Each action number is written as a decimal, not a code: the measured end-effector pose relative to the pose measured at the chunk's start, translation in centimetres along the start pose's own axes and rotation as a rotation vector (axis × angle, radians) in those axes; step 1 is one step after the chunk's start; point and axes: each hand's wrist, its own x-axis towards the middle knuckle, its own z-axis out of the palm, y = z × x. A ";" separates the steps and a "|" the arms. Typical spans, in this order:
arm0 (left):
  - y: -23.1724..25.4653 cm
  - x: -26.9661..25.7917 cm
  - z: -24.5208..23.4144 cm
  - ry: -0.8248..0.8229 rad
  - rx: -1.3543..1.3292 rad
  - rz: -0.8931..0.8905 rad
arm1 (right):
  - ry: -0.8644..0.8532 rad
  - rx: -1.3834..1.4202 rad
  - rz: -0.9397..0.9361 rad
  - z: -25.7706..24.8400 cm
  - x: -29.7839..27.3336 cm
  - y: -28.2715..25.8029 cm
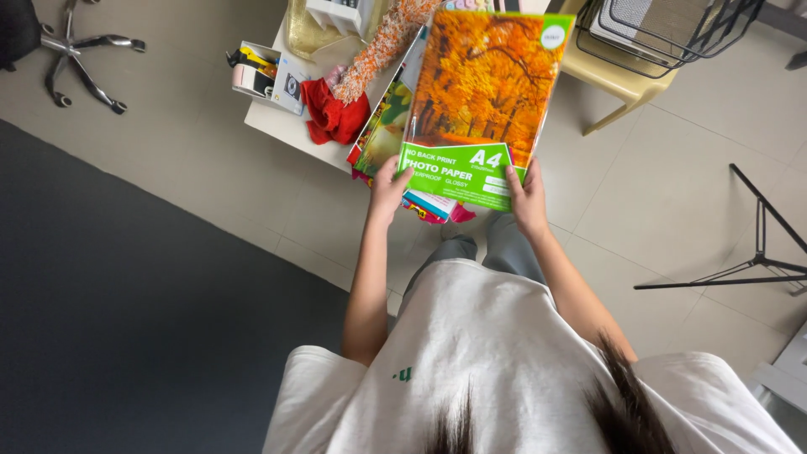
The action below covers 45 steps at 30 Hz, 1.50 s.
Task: The person folds bright pink fabric pieces and places them on a desk, then picks up various paper packs and inserts them into a black mesh wire basket. The person handles the items one at a time, smoothing the fabric and aligning the paper before placement.
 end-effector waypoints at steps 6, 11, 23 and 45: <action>3.5 0.0 -1.1 -0.034 0.356 0.235 | -0.187 -0.032 -0.044 0.7 0.8 -4.0; 7.6 -1.2 0.0 0.102 0.451 0.299 | -0.176 -0.262 -0.053 -0.1 2.1 -1.6; 1.1 0.1 -3.2 0.045 0.251 0.312 | -0.280 -0.403 -0.139 2.2 1.1 -4.7; -12.5 6.9 23.0 -0.216 0.721 0.269 | 0.517 0.003 0.261 -25.9 -0.2 12.0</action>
